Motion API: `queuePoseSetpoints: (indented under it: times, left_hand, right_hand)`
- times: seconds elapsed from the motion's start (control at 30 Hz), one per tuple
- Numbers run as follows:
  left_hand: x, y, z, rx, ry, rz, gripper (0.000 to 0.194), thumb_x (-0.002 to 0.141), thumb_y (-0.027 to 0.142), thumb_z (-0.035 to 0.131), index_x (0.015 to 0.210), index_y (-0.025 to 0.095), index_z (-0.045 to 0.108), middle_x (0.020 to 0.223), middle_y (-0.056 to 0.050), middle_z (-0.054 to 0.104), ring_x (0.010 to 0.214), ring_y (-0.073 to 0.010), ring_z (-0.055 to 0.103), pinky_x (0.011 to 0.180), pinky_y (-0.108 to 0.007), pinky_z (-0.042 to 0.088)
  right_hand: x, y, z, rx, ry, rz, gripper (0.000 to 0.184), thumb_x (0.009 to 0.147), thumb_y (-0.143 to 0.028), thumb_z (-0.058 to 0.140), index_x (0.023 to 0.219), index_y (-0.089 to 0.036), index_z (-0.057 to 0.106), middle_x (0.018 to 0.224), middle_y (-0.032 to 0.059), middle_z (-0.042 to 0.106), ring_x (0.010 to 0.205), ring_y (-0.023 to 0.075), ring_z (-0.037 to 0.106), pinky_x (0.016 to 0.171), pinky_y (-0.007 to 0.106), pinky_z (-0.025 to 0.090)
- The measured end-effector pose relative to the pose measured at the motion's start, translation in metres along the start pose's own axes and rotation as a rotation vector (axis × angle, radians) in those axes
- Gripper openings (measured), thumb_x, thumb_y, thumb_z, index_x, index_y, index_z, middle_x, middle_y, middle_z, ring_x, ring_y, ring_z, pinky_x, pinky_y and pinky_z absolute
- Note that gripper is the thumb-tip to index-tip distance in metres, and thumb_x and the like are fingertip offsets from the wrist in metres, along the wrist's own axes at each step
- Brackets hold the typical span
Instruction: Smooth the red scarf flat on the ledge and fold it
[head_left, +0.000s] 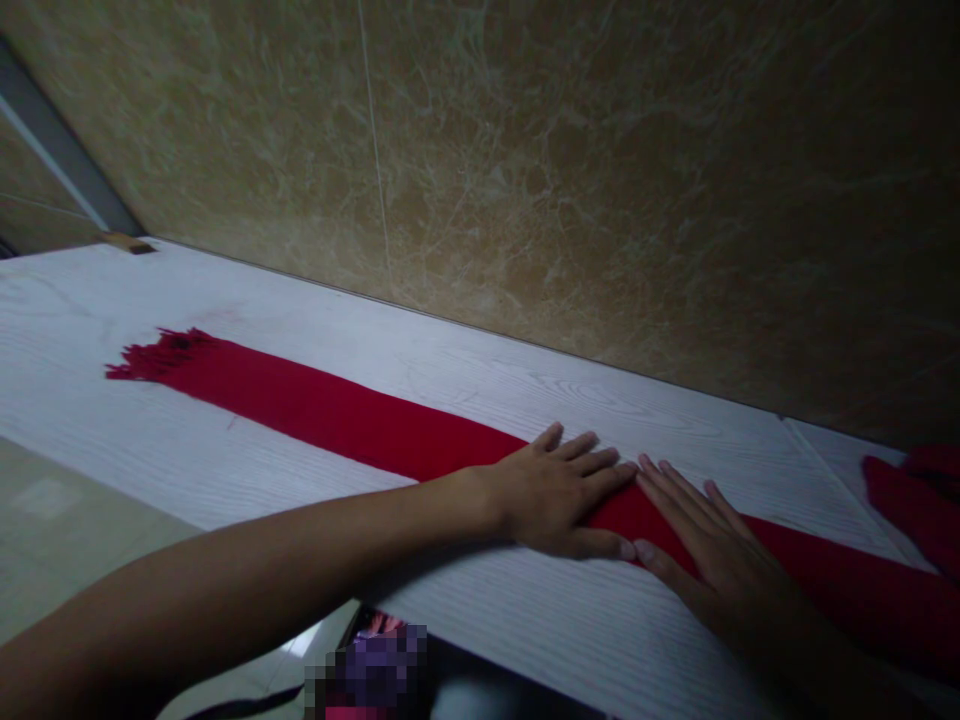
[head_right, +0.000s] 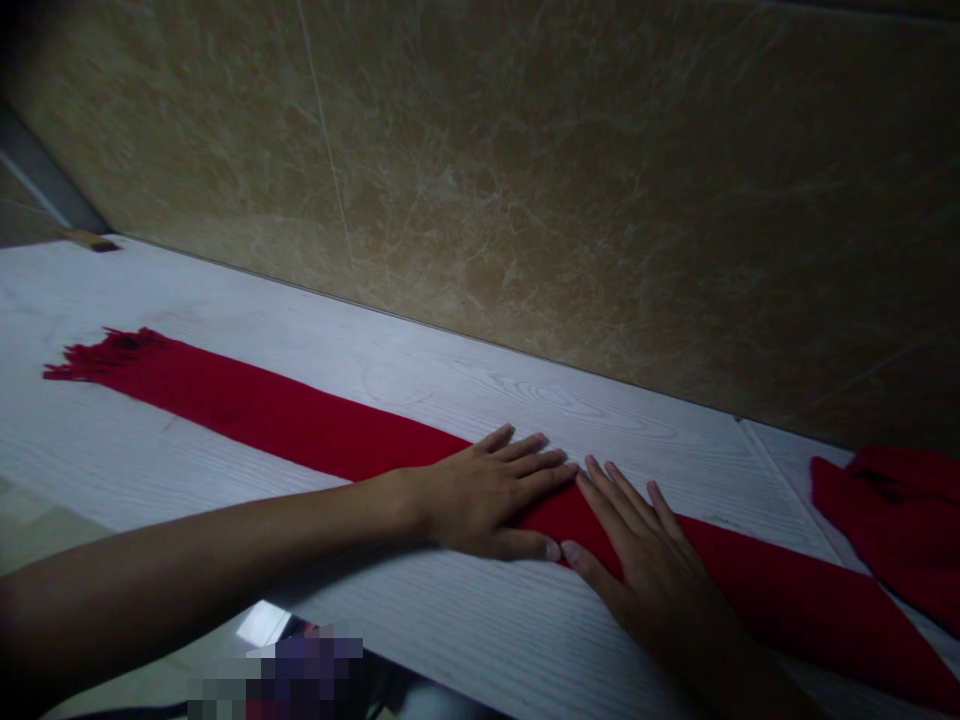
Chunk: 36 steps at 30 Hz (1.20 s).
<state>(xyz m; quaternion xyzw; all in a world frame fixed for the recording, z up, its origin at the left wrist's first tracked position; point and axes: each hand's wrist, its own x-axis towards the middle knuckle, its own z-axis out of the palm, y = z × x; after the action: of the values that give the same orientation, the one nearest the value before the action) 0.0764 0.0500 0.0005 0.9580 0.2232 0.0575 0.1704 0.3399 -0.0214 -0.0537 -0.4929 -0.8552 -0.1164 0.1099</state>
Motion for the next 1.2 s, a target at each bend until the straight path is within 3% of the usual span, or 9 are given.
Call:
queuePoseSetpoints:
  times: [0.4,0.63,0.97,1.2]
  left_hand:
    - [-0.0008,0.0014,-0.0024,-0.01,-0.011,0.001,0.088,0.1,0.067,0.042,0.164,0.012,0.017,0.168,-0.014,0.022,0.157,-0.0341,0.012,0.127,-0.059,0.009]
    - [0.0,0.001,-0.0022,0.015,-0.006,0.005,0.087,0.1,0.067,0.042,0.163,0.012,0.018,0.168,-0.014,0.024,0.157,-0.0336,0.014,0.127,-0.059,0.011]
    - [-0.0004,0.0012,-0.0021,0.021,-0.008,0.004,0.087,0.1,0.066,0.042,0.164,0.013,0.017,0.168,-0.014,0.024,0.157,-0.0332,0.014,0.127,-0.058,0.011]
    - [-0.0014,0.0018,-0.0041,0.005,-0.01,-0.002,0.088,0.1,0.066,0.043,0.163,0.011,0.017,0.168,-0.014,0.023,0.157,-0.0336,0.014,0.127,-0.058,0.01]
  right_hand:
    - [-0.0015,0.0001,0.0007,0.02,-0.009,0.015,0.069,0.104,-0.049,0.038,0.163,-0.02,0.021,0.16,0.0155,0.041,0.147,0.0335,0.04,0.116,0.063,0.036]
    - [0.0002,0.0002,-0.0006,0.0,-0.009,-0.008,0.066,0.105,-0.049,0.036,0.163,-0.019,0.023,0.159,0.0179,0.042,0.146,0.0347,0.041,0.112,0.064,0.041]
    - [0.0011,-0.0022,-0.0014,-0.014,0.018,-0.029,0.071,0.105,-0.05,0.036,0.164,-0.019,0.012,0.157,0.0198,0.045,0.143,0.0357,0.045,0.109,0.067,0.043]
    - [0.0013,-0.0016,-0.0014,0.024,-0.003,0.013,0.067,0.104,-0.054,0.034,0.162,-0.021,0.027,0.158,0.0156,0.045,0.145,0.034,0.043,0.115,0.064,0.037]
